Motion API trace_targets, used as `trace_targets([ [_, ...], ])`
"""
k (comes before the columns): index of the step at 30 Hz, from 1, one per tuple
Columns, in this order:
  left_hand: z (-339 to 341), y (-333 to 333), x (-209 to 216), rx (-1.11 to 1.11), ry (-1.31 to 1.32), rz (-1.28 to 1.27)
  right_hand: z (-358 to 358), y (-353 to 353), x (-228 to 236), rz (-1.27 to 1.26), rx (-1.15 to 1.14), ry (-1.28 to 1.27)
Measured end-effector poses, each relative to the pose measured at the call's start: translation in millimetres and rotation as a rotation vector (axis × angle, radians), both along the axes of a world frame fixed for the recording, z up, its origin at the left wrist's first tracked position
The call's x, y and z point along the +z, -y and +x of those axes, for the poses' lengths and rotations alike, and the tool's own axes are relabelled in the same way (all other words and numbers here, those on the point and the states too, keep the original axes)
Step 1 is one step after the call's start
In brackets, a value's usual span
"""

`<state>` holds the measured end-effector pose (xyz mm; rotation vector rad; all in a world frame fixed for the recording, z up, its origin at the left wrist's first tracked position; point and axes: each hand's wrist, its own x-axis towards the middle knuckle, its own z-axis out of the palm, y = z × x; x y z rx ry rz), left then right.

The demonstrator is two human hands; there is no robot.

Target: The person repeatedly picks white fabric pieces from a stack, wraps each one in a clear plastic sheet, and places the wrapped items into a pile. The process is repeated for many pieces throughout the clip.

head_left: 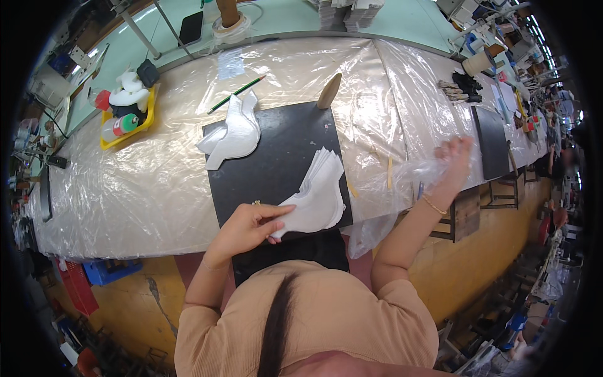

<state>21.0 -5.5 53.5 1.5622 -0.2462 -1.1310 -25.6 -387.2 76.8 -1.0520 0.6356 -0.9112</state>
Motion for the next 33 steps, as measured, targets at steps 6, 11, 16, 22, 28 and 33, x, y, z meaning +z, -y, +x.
trace_targets([
  [6,5.0,-11.6,-24.4,0.022,0.854,0.305,-24.3,13.1,3.0,-0.109,-0.209,0.062],
  [11,63.5,-38.6,-71.5,0.473,1.134,0.749,-10.0,-35.2,-8.5,-0.148,-0.018,-0.021],
  [16,77.2,-61.1,-85.1,0.475,0.762,0.783,7.4,-75.3,-7.1,-0.175,0.186,-0.049],
  [22,57.7,-47.1,-55.1,0.758,0.207,-0.121,23.5,-138.9,-8.3,-0.543,0.554,-0.286],
  [28,34.6,-3.4,-26.3,0.696,0.253,-0.400,38.3,-194.0,-13.9,-0.901,0.856,-0.225],
  [33,21.2,16.3,-7.3,0.656,0.321,-0.486,32.2,-195.0,-7.4,-0.804,0.924,-0.237],
])
